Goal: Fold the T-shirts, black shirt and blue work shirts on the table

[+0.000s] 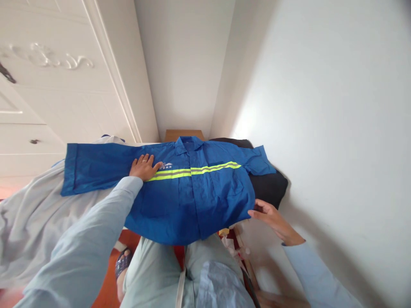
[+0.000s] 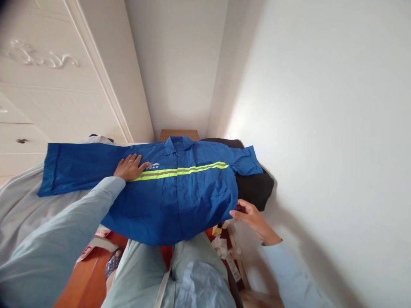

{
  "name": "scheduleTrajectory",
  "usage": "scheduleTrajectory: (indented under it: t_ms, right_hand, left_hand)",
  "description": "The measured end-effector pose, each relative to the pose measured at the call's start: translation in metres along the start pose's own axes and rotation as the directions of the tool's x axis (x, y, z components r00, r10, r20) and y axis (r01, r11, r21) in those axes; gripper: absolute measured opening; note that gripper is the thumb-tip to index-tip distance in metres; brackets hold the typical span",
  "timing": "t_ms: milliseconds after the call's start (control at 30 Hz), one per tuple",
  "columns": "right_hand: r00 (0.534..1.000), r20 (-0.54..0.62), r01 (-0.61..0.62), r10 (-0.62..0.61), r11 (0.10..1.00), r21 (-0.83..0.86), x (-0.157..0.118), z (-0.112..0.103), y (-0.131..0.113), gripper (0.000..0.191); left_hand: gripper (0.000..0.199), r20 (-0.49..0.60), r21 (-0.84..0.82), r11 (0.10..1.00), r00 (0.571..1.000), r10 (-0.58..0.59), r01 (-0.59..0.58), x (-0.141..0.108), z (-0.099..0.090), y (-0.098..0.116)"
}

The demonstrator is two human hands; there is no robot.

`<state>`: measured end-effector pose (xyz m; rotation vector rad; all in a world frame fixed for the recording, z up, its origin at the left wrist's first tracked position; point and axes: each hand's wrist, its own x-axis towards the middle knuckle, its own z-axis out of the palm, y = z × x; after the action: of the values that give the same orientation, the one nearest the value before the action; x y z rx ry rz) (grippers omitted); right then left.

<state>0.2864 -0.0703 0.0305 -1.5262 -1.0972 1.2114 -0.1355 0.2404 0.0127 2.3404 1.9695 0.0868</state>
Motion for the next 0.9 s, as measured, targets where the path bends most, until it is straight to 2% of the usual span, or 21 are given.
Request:
scheduleTrajectory:
  t_ms: [67,167,300,367,433,533,600,667,733,767,900]
  right_hand:
    - [0.996,-0.066,0.063,-0.055,0.991,0.116,0.001,0.006,-0.006,0.048]
    - [0.986,-0.153,0.11,-0.066,0.948,0.3,-0.001,0.011,-0.024,0.057]
    - [0.942,-0.331,0.157,-0.057,0.946,0.283,-0.012,0.002,-0.051,0.062]
    - [0.923,-0.384,0.122,-0.015,0.959,0.257,-0.017,-0.004,-0.051,0.058]
    - [0.94,-0.332,0.022,0.082,0.954,0.298,-0.02,-0.007,-0.035,0.069]
    - [0.949,-0.231,-0.086,0.213,0.884,0.459,-0.023,-0.004,0.011,0.083]
    - [0.948,-0.198,-0.108,0.249,0.838,0.535,-0.025,0.0,0.044,0.081]
    - [0.955,-0.145,-0.143,0.26,0.829,0.54,-0.026,0.004,0.066,0.065]
    - [0.969,-0.076,-0.169,0.236,0.851,0.498,-0.023,0.007,0.073,0.043]
    - [0.976,-0.049,-0.166,0.214,0.866,0.472,-0.021,0.009,0.072,0.039]
    - [0.998,-0.011,-0.063,0.069,0.954,0.294,-0.005,0.017,0.056,0.041]
  left_hand:
    - [0.083,-0.001,0.0,1.0,1.0,-0.003,0.003,-0.001,0.0,0.0]
    - [0.082,-0.009,0.003,1.0,1.0,-0.005,0.005,-0.001,0.0,0.001]
    - [0.082,-0.002,0.002,1.0,1.0,-0.011,0.011,-0.002,-0.001,0.001]
    - [0.083,0.007,-0.005,1.0,1.0,-0.013,0.014,-0.002,-0.002,0.001]
    - [0.083,0.007,-0.011,1.0,1.0,-0.012,0.012,-0.002,-0.002,0.001]
    - [0.082,0.001,-0.01,1.0,1.0,-0.014,0.014,-0.002,0.0,0.001]
    - [0.082,0.0,-0.005,1.0,1.0,-0.018,0.018,-0.002,0.001,0.001]
    - [0.082,-0.002,-0.003,1.0,1.0,-0.016,0.016,-0.002,0.001,0.001]
    - [0.083,-0.005,-0.005,1.0,1.0,-0.01,0.01,-0.002,0.001,0.001]
    - [0.083,-0.007,-0.007,1.0,1.0,-0.009,0.009,-0.002,0.001,0.001]
    - [0.082,-0.015,-0.003,1.0,1.0,-0.011,0.011,-0.002,0.0,0.001]
